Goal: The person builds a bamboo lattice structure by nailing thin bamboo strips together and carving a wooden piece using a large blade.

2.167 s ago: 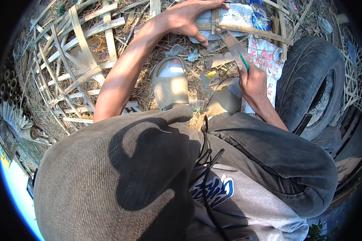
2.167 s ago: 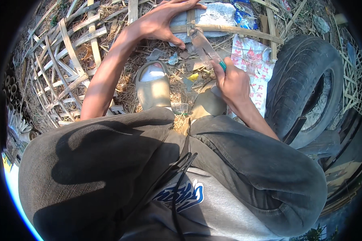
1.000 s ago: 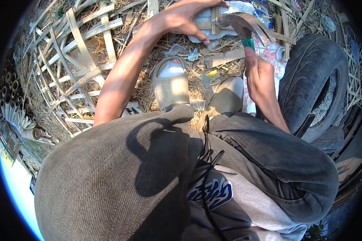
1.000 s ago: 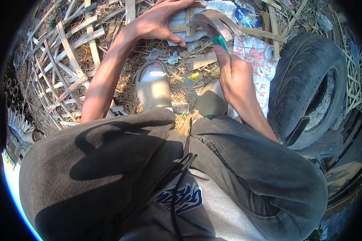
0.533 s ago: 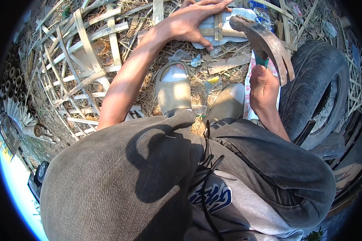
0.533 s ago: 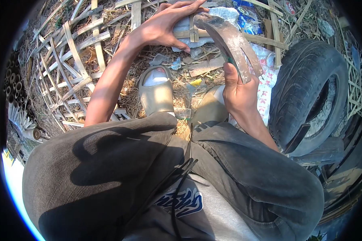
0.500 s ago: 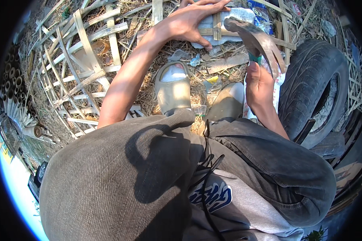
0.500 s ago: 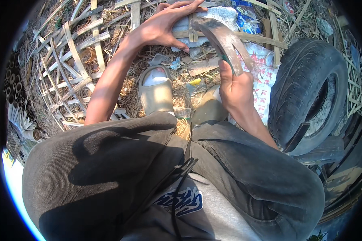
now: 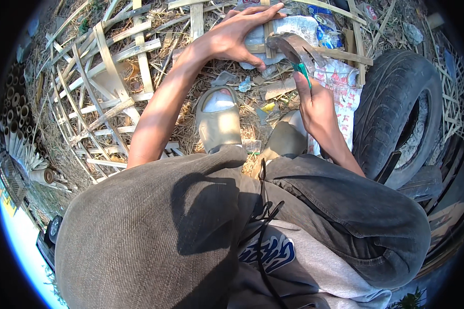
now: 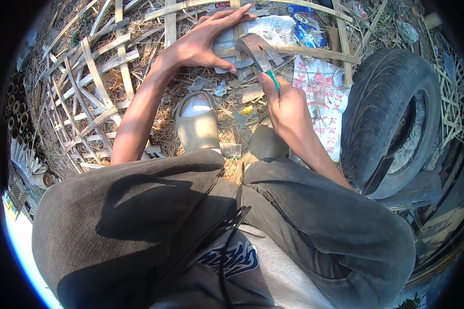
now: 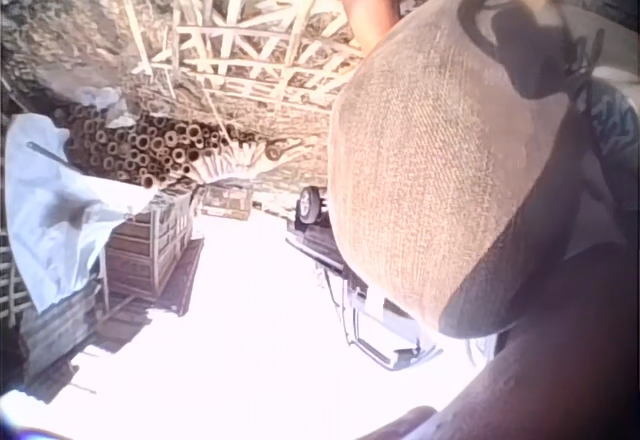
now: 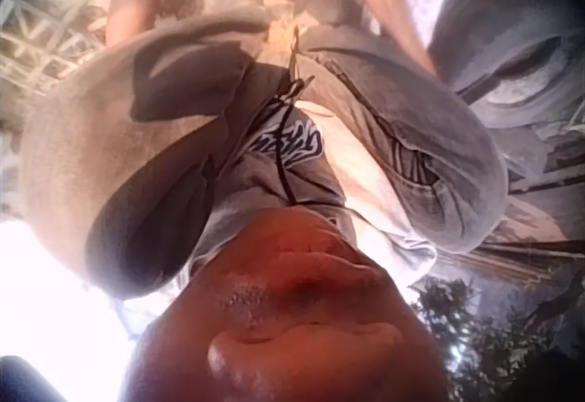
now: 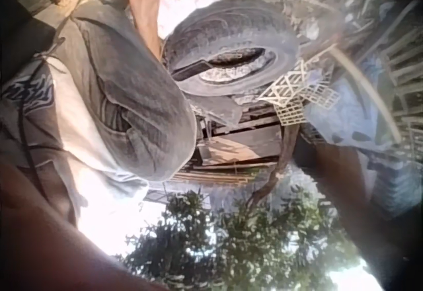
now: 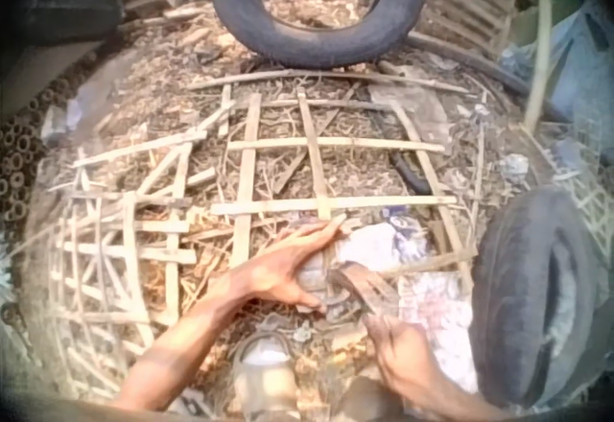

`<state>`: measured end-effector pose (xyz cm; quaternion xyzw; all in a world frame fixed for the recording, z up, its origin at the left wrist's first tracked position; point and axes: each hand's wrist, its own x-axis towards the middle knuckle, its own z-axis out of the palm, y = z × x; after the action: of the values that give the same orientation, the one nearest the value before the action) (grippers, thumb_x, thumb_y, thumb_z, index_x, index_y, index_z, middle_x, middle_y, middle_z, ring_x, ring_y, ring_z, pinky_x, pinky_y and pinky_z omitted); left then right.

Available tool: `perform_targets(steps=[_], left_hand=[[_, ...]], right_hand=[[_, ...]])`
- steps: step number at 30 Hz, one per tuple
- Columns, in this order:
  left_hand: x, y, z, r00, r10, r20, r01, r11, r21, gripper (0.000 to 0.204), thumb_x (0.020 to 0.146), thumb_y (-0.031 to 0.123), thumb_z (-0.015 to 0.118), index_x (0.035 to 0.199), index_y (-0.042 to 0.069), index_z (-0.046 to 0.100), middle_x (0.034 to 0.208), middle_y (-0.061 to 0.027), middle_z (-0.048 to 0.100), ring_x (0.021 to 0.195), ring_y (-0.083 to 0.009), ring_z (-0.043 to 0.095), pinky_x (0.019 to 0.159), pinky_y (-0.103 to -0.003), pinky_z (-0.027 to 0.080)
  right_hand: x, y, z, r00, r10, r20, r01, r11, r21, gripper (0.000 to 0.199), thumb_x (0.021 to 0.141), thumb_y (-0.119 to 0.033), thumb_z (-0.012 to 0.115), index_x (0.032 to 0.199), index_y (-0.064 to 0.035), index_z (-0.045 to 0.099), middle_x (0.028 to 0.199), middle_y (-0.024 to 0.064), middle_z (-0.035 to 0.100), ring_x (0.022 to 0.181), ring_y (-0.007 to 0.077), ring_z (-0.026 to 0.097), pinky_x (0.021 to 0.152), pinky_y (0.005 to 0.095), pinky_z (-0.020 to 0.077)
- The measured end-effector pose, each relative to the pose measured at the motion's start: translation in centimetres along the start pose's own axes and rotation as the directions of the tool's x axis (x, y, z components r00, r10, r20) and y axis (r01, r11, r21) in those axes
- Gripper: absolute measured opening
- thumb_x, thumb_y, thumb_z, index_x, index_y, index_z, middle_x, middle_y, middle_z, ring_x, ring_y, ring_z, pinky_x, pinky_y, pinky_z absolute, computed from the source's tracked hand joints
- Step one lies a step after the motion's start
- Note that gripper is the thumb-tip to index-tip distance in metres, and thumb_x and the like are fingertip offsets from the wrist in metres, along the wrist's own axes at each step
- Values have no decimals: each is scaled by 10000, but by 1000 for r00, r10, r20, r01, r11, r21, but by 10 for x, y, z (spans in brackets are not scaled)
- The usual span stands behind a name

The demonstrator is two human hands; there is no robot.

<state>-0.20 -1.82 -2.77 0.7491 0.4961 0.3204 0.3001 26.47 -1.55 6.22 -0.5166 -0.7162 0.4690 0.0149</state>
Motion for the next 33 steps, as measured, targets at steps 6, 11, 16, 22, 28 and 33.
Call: perform_targets(steps=[6,11,16,22,28,33], left_hand=[[14,10,-3,965,-128,-230,102,987,-122,779,819,361,800,1484,77,508,1491,-158,533,1373,-291,509,1155,-431,399],[37,35,-4,613,-755,-232,776,630,-2,705,824,622,733,1153,0,689,1127,-196,724,1036,-295,709,894,-434,530],[43,38,-3,643,-748,-164,758,653,-4,546,853,546,733,897,3,709,831,-162,720,748,-242,692,734,-391,536],[23,47,-10,646,-742,-178,729,669,-144,496,897,478,733,868,-8,637,697,-100,638,625,-185,590,633,-380,492],[10,46,-16,650,-752,-109,745,659,-107,462,904,419,747,914,-29,637,760,-143,662,708,-221,625,692,-376,495],[20,53,-20,659,-749,-75,737,662,-138,434,919,399,727,907,-24,635,759,-134,650,705,-211,606,688,-377,485]], right_hand=[[0,23,-35,993,62,-104,-45,986,161,661,1098,-490,426,722,48,502,556,62,401,568,142,364,533,384,340],[-5,28,-43,943,316,-99,-244,865,439,635,1079,-560,415,690,-70,522,586,-24,434,491,61,379,442,258,288],[-14,44,-48,901,430,-51,-338,773,537,616,1064,-589,423,732,-81,529,571,-31,437,463,60,395,417,256,293],[-24,57,-50,903,428,-28,-349,772,531,618,1063,-599,412,734,-86,516,568,-42,408,467,61,372,426,258,277],[-18,56,-51,920,389,-42,-327,822,466,599,1082,-542,422,708,-81,504,572,-37,423,476,66,389,434,267,294],[-21,57,-50,933,356,-55,-286,825,488,604,1066,-601,395,733,-105,485,541,-39,414,415,68,369,386,258,271]])
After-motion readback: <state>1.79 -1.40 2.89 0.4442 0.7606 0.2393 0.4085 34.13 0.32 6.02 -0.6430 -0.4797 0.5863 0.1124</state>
